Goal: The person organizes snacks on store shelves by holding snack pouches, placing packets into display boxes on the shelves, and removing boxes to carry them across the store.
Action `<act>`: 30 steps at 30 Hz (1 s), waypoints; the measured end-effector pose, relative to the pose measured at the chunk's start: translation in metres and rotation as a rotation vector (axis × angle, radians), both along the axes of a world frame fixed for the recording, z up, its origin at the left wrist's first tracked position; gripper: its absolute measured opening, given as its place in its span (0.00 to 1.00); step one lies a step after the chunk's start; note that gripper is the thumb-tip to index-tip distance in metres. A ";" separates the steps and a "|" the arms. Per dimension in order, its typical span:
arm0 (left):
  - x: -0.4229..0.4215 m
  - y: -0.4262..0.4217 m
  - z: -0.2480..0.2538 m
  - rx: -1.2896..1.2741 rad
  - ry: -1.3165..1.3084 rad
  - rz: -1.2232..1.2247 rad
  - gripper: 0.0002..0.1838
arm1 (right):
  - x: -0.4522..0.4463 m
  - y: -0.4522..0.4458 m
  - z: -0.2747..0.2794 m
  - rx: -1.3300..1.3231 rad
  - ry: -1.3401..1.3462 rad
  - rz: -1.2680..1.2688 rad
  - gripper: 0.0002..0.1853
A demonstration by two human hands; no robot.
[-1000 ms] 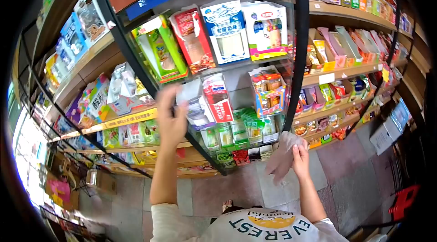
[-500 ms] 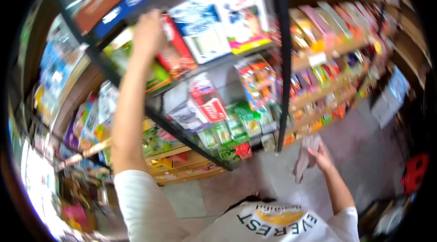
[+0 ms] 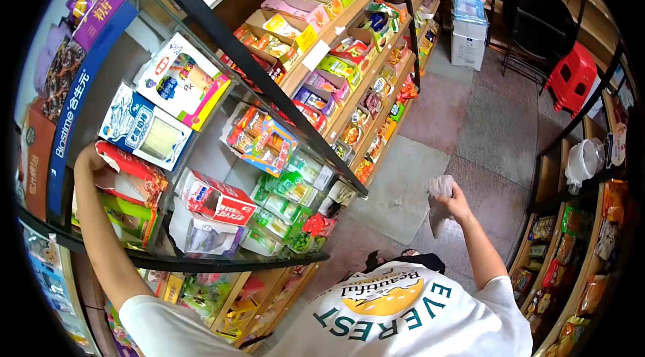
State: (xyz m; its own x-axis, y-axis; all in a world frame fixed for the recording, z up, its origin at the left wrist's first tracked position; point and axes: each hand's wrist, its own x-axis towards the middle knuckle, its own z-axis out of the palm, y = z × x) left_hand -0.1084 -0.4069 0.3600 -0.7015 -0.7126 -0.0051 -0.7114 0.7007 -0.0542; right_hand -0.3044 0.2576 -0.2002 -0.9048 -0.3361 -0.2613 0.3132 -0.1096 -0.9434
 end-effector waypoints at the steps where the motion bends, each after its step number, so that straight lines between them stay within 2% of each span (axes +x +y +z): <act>1: 0.001 -0.003 -0.001 0.084 -0.017 0.031 0.20 | 0.001 -0.002 0.003 -0.006 0.001 -0.009 0.22; 2: 0.002 0.009 -0.001 0.028 -0.094 0.181 0.20 | 0.003 -0.006 0.006 -0.053 -0.004 -0.042 0.22; 4: 0.014 -0.036 -0.014 -0.072 -0.043 -0.163 0.17 | 0.004 -0.010 0.006 -0.056 0.041 -0.060 0.22; 5: 0.022 -0.075 -0.013 -0.191 -0.085 -0.248 0.17 | 0.007 -0.012 0.008 -0.059 0.029 -0.069 0.22; 6: 0.021 -0.098 -0.017 0.117 0.162 -0.118 0.19 | 0.008 -0.016 0.011 -0.061 0.021 -0.067 0.23; 7: 0.021 -0.095 -0.017 0.115 0.157 -0.125 0.19 | 0.007 -0.019 0.015 -0.063 0.018 -0.064 0.23; 9: 0.023 -0.073 -0.017 -0.446 -0.134 -0.250 0.21 | 0.007 -0.021 0.018 -0.065 0.017 -0.060 0.23; 10: 0.021 -0.059 -0.017 -0.448 -0.134 -0.252 0.21 | 0.007 -0.023 0.018 -0.069 0.013 -0.055 0.24; 12: 0.015 -0.020 -0.014 -0.394 -0.057 -0.053 0.22 | 0.007 -0.025 0.018 -0.075 0.012 -0.053 0.25; 17: 0.022 0.011 0.018 -0.477 0.064 -0.023 0.22 | 0.006 -0.024 0.013 -0.053 0.015 0.014 0.27; 20: 0.039 0.029 0.021 -0.510 0.119 0.007 0.21 | 0.003 -0.026 0.015 -0.014 0.040 0.029 0.26; 23: 0.061 0.066 0.013 -0.748 0.200 -0.068 0.18 | 0.002 -0.037 0.023 -0.006 0.070 0.053 0.25; 24: 0.059 0.098 0.005 -0.751 0.202 -0.069 0.18 | 0.002 -0.044 0.030 -0.054 0.073 0.032 0.25; 26: 0.053 0.167 -0.016 -0.987 0.399 0.104 0.17 | 0.000 -0.056 0.027 -0.040 0.186 -0.008 0.24; 27: 0.059 0.168 -0.021 -0.982 0.406 0.102 0.17 | 0.000 -0.061 0.035 -0.036 0.191 -0.014 0.24; 29: 0.076 0.168 -0.029 -1.319 0.527 -0.094 0.15 | -0.003 -0.077 0.051 -0.075 0.233 0.069 0.25; 30: 0.083 0.174 -0.028 -1.395 0.585 -0.137 0.14 | -0.006 -0.087 0.054 -0.104 0.286 0.073 0.26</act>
